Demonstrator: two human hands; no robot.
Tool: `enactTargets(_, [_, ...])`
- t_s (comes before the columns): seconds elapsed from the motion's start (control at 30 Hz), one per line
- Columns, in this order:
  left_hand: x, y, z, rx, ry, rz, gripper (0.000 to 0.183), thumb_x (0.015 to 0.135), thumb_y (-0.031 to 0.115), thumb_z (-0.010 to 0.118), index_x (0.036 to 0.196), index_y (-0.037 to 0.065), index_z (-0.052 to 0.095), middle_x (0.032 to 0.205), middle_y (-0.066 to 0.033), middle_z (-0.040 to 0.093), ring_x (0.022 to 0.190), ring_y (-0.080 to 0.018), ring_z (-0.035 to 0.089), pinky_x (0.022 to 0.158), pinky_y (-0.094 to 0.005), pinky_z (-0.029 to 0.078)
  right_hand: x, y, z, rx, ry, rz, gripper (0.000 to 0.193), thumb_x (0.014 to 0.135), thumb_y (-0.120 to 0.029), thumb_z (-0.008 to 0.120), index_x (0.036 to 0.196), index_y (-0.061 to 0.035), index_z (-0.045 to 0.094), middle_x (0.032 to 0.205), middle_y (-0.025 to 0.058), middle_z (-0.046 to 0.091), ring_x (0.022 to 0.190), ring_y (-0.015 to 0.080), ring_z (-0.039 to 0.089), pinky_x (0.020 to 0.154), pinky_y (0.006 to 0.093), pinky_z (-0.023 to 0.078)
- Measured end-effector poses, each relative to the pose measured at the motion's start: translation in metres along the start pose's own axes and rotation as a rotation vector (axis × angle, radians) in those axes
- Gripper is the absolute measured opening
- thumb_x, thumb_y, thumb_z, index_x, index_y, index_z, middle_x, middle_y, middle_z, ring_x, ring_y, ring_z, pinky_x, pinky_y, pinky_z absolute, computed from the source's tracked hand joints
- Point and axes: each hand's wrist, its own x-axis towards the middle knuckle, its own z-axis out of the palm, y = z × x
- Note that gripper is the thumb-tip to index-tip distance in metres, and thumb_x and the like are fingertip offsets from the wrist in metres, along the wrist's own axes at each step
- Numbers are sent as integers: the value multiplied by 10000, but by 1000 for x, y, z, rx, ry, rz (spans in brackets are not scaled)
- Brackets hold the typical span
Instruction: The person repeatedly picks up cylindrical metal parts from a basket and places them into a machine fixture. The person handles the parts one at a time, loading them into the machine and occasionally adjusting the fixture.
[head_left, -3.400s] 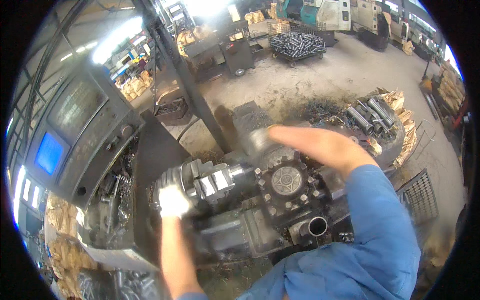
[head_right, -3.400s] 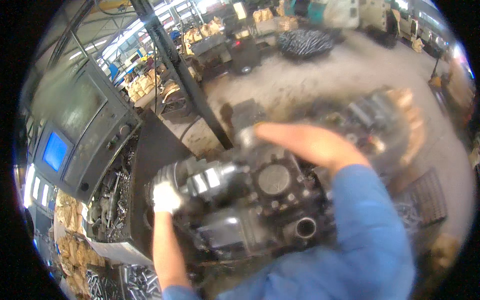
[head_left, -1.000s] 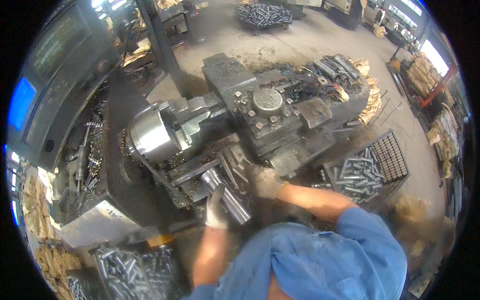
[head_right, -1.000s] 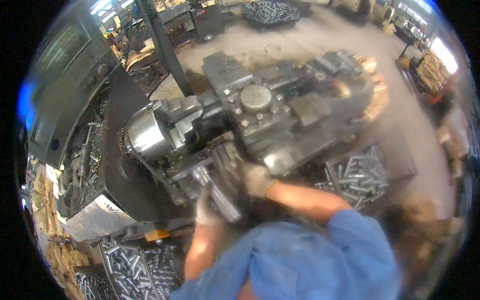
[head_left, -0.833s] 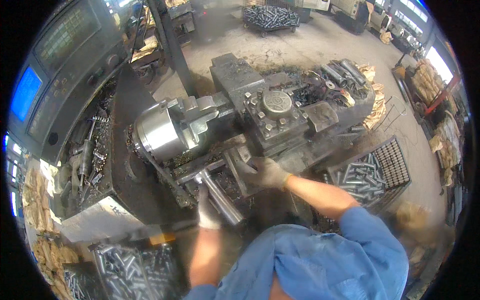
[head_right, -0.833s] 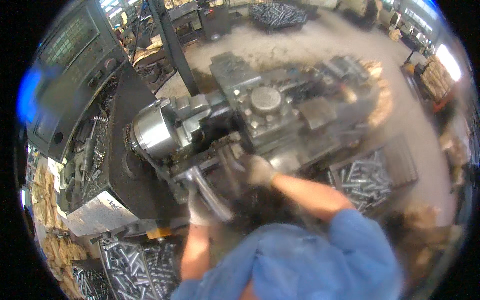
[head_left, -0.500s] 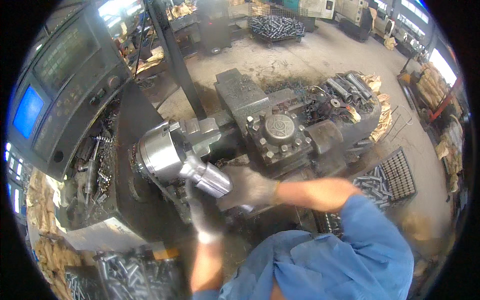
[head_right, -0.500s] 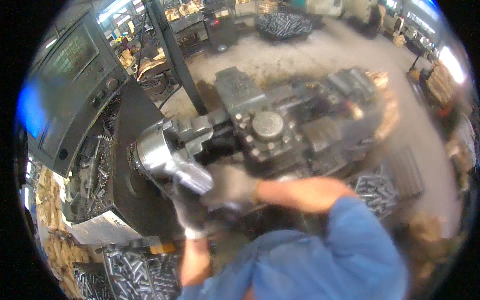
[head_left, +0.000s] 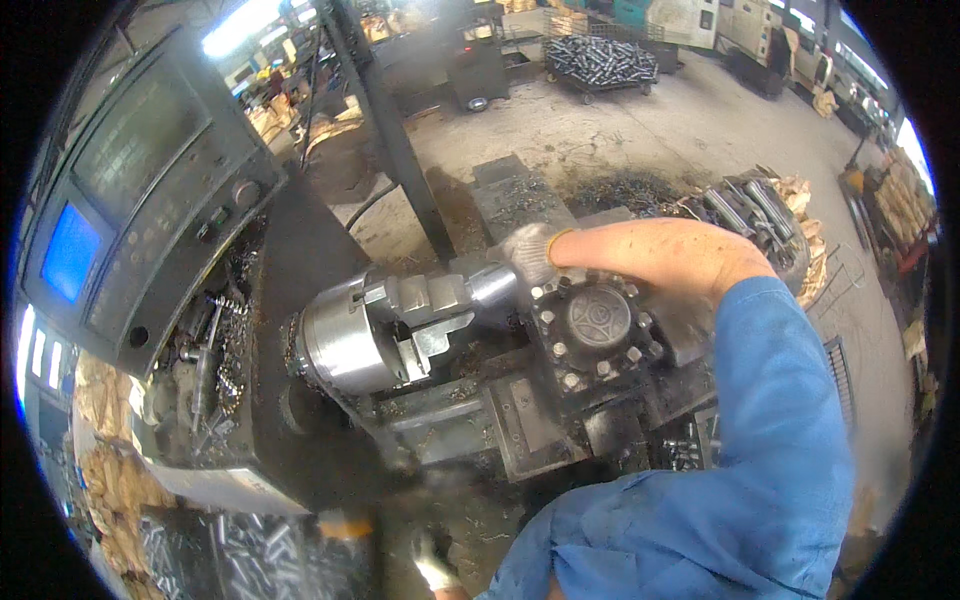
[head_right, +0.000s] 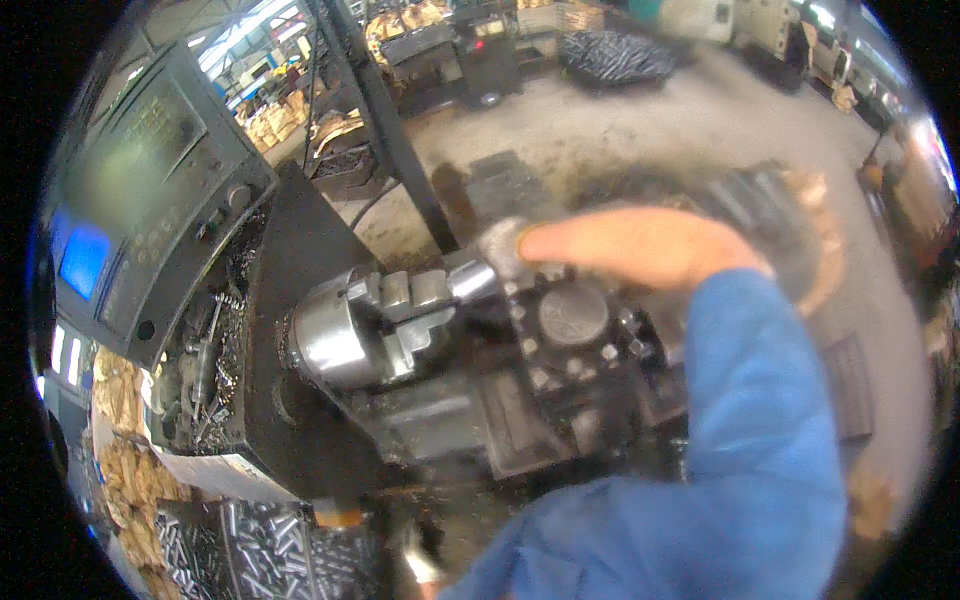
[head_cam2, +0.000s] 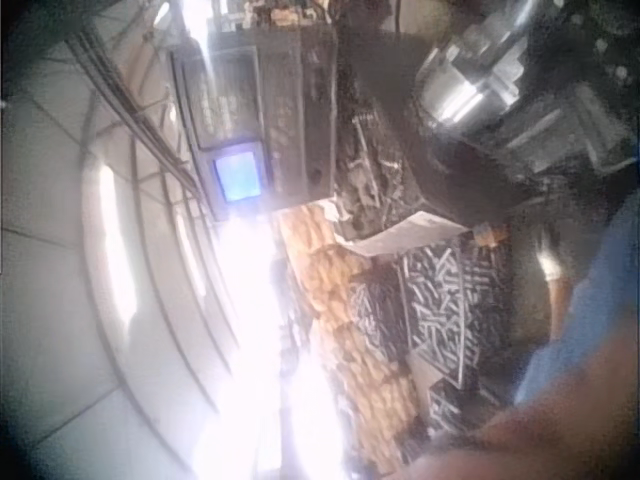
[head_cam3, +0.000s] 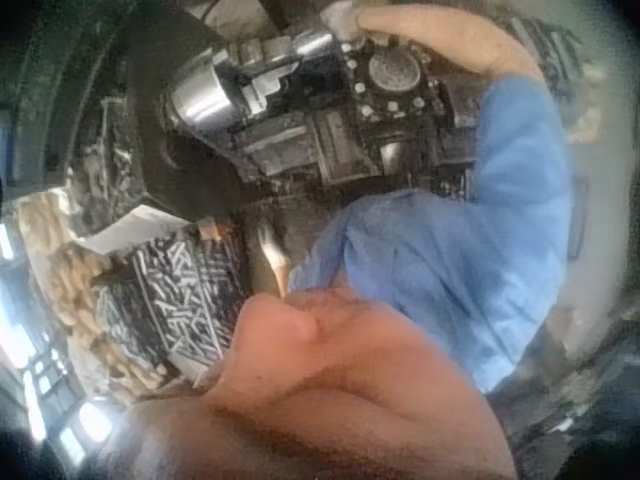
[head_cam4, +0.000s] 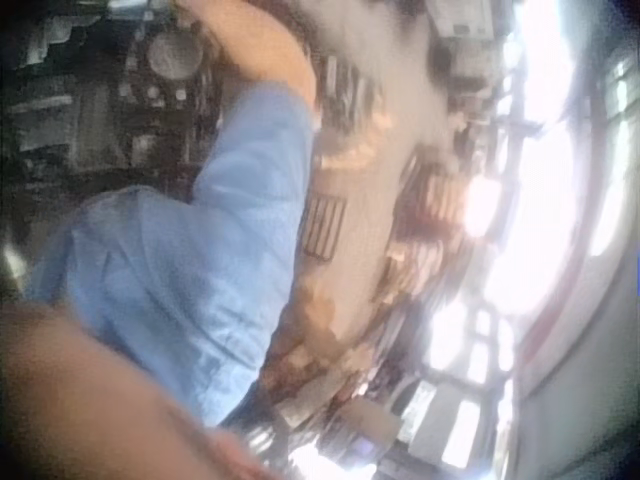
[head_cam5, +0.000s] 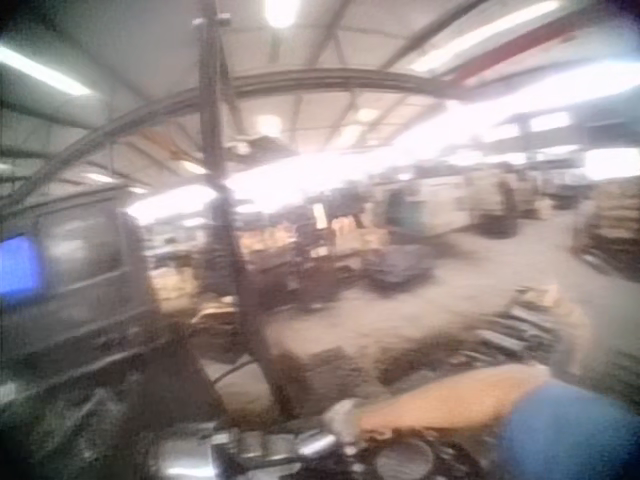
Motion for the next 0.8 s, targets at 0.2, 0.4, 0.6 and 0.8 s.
enactTargets(0.2, [20, -7, -27, -389, 159, -399, 367, 1024, 413, 620, 1119, 73, 723, 948, -55, 699, 834, -205, 637, 752, -387, 542, 31, 4, 26, 339, -33, -203, 963, 584, -438, 915, 1425, -73, 618, 1099, 223, 777, 1006, 360, 756, 863, 455, 592])
enactTargets(0.4, [83, 17, -32, -536, 201, -294, 380, 1029, 415, 614, 1141, 68, 723, 954, -59, 695, 855, -210, 635, 778, -382, 542, 48, 2, 29, 232, -123, -142, 726, 673, -494, 866, 1238, -53, 751, 1080, 215, 784, 995, 366, 760, 869, 465, 591])
enactTargets(0.6, [110, 32, -29, -610, 227, -260, 394, 1034, 417, 607, 1164, 64, 723, 960, -64, 690, 876, -214, 633, 803, -378, 542, 50, -17, -4, 173, -87, -216, 684, 696, -467, 900, 1267, -116, 767, 1280, 155, 749, 1183, 305, 709, 977, 429, 567])
enactTargets(0.8, [119, 23, -51, -731, 247, -239, 408, 1039, 419, 601, 1187, 59, 723, 966, -68, 686, 897, -219, 631, 829, -374, 542, 69, -5, 3, -31, -196, -130, 717, 683, -588, 868, 1151, -49, 794, 1121, 210, 783, 1069, 324, 749, 919, 453, 578])
